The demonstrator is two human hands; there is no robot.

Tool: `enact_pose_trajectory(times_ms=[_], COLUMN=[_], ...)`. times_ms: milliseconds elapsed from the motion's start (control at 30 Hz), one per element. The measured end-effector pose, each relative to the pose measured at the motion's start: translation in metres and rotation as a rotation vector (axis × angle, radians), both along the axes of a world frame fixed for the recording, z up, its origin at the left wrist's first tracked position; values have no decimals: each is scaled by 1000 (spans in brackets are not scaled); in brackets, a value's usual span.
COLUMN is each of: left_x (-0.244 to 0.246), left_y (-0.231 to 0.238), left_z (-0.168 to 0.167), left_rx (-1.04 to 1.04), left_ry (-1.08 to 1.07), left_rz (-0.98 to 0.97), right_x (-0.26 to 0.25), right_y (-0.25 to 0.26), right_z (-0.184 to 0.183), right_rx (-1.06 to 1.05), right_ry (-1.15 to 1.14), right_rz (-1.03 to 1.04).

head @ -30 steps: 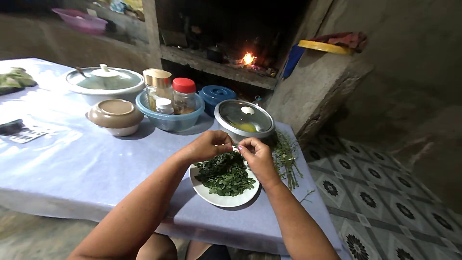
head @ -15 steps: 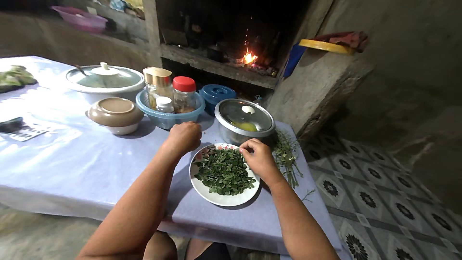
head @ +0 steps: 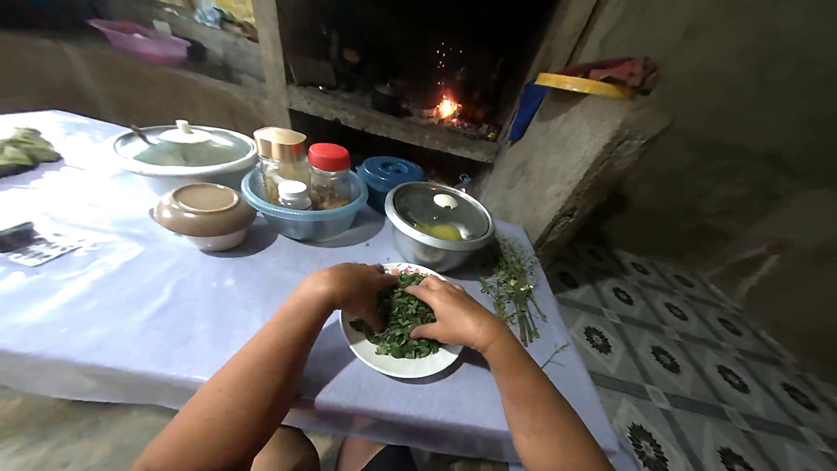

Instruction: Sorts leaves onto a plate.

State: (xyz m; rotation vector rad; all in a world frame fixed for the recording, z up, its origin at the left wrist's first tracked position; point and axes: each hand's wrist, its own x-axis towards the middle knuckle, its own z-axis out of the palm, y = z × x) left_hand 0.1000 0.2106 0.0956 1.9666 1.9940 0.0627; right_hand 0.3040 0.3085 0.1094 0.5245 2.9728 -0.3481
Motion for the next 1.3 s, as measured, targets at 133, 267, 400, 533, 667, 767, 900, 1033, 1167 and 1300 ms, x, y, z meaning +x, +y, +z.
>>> enact_pose_trajectory(times_ms=[133, 267, 400, 533, 667, 767, 900, 1033, 1167, 1300], left_x=[15, 18, 21, 20, 11, 6, 2, 0, -2, -1], left_y=[6, 11, 13, 13, 9, 4, 2, 2, 0, -3], left_z=[-2, -5, -5, -3, -2, 4, 8, 9, 10, 13], left_rx=[5, 27, 36, 57, 139, 188, 220, 272, 326, 416], left_ry=[70, 58, 38, 28, -29, -82, -129, -171, -239, -376], left_rz=[-5, -2, 9, 34, 53, 53, 54, 38, 6, -51], right_x=[-7, -11, -14, -15, -12, -9, -5, 0, 5, 14], right_y=[-4, -6, -7, -4, 3, 5, 10, 18, 23, 28], right_z=[-5, -7, -10, -8, -8, -5, -2, 2, 7, 13], right_rx=[65, 87, 104, 77, -3, -95, -179, -163, -166, -185], right_ry=[-79, -61, -26, 18, 137, 243, 282, 177, 93, 146], right_rz=[-15, -32, -63, -82, -90, -107, -134, -121, -106, -113])
